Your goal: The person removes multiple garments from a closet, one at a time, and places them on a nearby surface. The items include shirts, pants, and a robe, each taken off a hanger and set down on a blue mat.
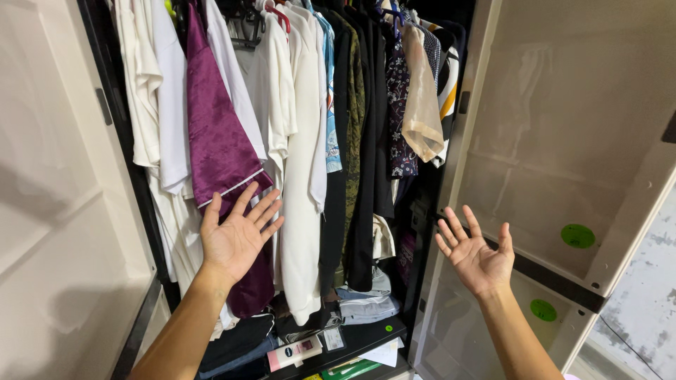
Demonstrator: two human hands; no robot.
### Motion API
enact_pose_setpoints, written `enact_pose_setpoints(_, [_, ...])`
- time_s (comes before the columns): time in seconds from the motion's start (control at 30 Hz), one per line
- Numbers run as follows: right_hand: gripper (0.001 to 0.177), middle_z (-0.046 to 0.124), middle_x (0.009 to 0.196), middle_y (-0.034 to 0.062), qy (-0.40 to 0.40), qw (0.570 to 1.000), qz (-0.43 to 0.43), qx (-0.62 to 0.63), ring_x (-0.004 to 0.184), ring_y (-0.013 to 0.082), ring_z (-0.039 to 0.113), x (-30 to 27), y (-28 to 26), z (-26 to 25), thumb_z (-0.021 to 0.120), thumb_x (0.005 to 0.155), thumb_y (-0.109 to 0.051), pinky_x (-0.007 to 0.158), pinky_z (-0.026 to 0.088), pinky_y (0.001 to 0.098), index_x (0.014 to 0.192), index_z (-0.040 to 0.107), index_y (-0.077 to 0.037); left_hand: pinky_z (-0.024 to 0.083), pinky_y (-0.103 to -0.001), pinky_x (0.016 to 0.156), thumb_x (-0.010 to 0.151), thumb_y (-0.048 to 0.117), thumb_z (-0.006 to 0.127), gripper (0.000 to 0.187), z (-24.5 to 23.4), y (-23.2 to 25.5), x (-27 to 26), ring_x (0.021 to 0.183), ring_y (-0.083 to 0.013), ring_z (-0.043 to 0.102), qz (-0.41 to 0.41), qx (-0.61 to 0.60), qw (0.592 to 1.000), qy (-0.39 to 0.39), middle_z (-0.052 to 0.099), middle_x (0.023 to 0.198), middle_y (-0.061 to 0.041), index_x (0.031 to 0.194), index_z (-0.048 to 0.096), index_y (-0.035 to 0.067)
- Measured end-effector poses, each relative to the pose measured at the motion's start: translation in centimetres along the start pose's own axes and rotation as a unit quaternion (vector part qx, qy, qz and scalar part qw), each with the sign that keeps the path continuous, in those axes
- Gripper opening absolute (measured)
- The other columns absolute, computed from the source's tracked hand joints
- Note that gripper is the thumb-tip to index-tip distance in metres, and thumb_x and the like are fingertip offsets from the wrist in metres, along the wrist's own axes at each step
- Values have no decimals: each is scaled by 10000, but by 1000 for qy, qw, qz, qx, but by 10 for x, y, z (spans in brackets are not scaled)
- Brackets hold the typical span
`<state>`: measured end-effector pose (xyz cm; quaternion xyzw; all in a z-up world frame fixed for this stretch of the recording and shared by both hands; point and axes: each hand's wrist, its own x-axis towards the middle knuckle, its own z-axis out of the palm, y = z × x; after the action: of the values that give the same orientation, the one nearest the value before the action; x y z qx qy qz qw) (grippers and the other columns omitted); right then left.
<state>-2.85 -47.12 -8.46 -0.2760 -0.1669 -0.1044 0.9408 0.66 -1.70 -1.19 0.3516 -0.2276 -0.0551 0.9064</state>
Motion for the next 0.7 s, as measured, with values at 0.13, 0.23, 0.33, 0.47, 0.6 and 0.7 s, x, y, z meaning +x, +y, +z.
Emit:
enact_pose_setpoints(0.13, [407,604,1214,83,13,1000,23,16,960,203,596,20,-4,-44,461,1087,-417,759,516,326,1329,582,-113,466,-303,790,1036,427,453,635,-31,-11,16,927,-149,573,22,42,997,55,609,1173,-77,1551,380,63])
enact_pose_setpoints(0.23, [271,549,782,14,-82,991,53,92,561,96,477,32,-7,-74,440,1161,-261,438,389,215,1150,627,-64,328,-196,419,1125,303,479,360,-52,-16,25,495,-39,384,44,38,998,36,494,749,46,1390,553,72])
enact_pose_setpoints(0.33, [335,400,572,-46,-52,995,50,71,388,46,303,39,-9,-90,400,1146,-309,333,255,203,979,598,-95,228,-212,370,1105,294,420,228,-64,-18,27,416,-53,269,30,31,994,100,348,584,65,1072,577,132])
enact_pose_setpoints(0.47, [367,348,523,-63,-23,999,43,20,344,50,260,44,-13,-91,416,1132,-352,307,237,205,885,571,-130,229,-221,368,1101,336,429,288,-61,-14,24,407,-56,278,49,18,996,74,335,543,65,881,513,171])
enact_pose_setpoints(0.6, [486,333,519,-29,-135,991,11,-2,424,117,353,50,-14,-79,480,1199,-355,424,342,282,759,510,-150,271,-250,421,1110,382,490,359,-50,-3,18,445,-82,324,104,32,990,94,366,575,39,828,435,166])
enact_pose_setpoints(0.7, [480,435,565,-28,-96,994,6,-49,564,140,484,62,-16,-56,527,1145,-374,561,416,315,718,498,-157,306,-262,480,1033,419,517,295,-38,15,19,525,-97,402,140,106,971,160,442,636,20,919,506,146])
